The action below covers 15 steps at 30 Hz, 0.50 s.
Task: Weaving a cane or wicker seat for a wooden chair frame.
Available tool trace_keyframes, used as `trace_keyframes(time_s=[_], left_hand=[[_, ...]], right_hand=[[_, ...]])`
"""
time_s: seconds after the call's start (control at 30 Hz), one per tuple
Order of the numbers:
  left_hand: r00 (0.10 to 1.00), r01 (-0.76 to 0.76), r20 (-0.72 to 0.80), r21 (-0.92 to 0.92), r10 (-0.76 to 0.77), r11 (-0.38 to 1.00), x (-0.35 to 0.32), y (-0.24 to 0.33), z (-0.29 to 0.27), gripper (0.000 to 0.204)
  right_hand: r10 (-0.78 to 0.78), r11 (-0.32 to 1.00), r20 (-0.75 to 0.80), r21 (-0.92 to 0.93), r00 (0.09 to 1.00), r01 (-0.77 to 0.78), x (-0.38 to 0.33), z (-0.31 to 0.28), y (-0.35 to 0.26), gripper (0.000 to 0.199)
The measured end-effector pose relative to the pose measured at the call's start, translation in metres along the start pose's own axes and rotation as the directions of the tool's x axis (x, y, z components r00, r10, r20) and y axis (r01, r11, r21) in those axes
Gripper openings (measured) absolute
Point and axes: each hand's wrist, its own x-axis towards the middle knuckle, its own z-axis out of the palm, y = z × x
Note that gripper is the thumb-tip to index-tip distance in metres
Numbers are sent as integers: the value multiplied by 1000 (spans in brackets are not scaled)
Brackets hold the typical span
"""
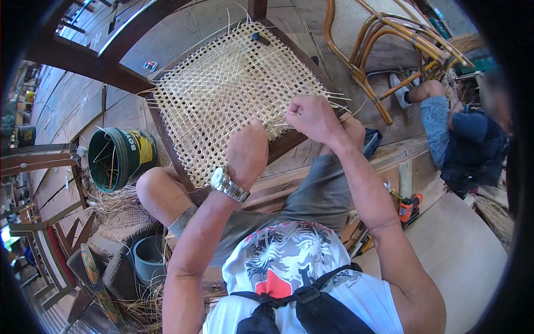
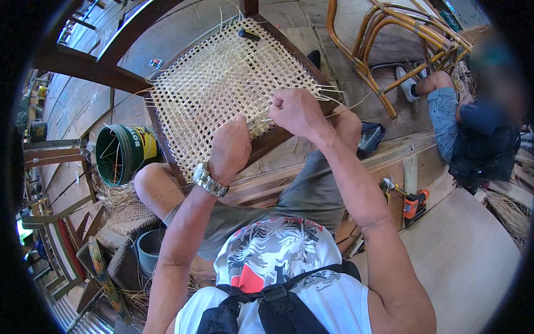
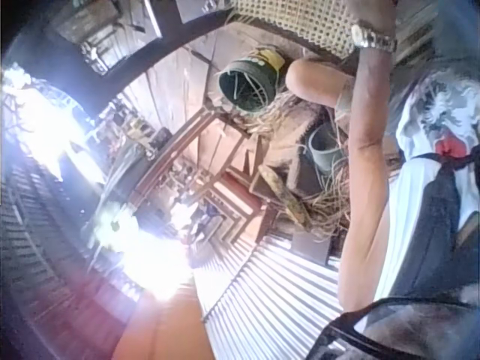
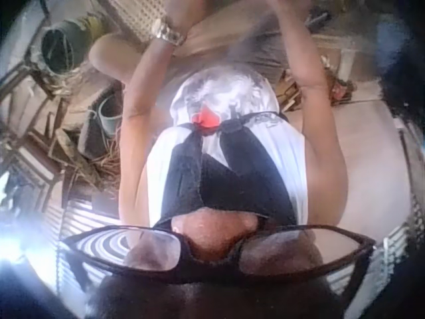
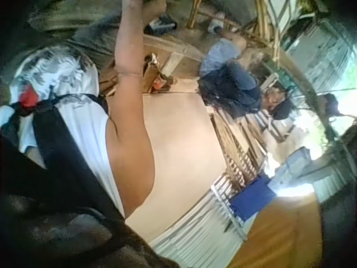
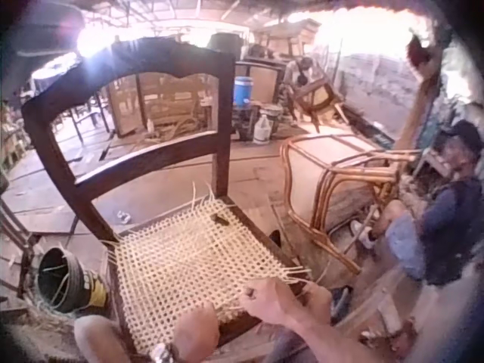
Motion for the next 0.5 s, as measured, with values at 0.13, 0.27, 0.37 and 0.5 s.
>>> trace_keyframes(time_s=[0.13,0.27,0.37,0.5], left_hand=[[999,-43,-6,22,43,999,-3,5,-14,6],[993,97,57,35,-99,995,-1,8,-24,7],[982,144,123,-10,-141,990,3,-2,-25,13],[898,321,372,-192,-234,927,29,-35,-8,30]], right_hand=[[-2,1000,43,-5,999,2,5,7,12,16],[-36,999,107,19,994,34,5,20,25,15],[-80,996,101,48,992,76,1,33,21,17],[-137,990,5,-14,991,137,-4,53,8,20]])
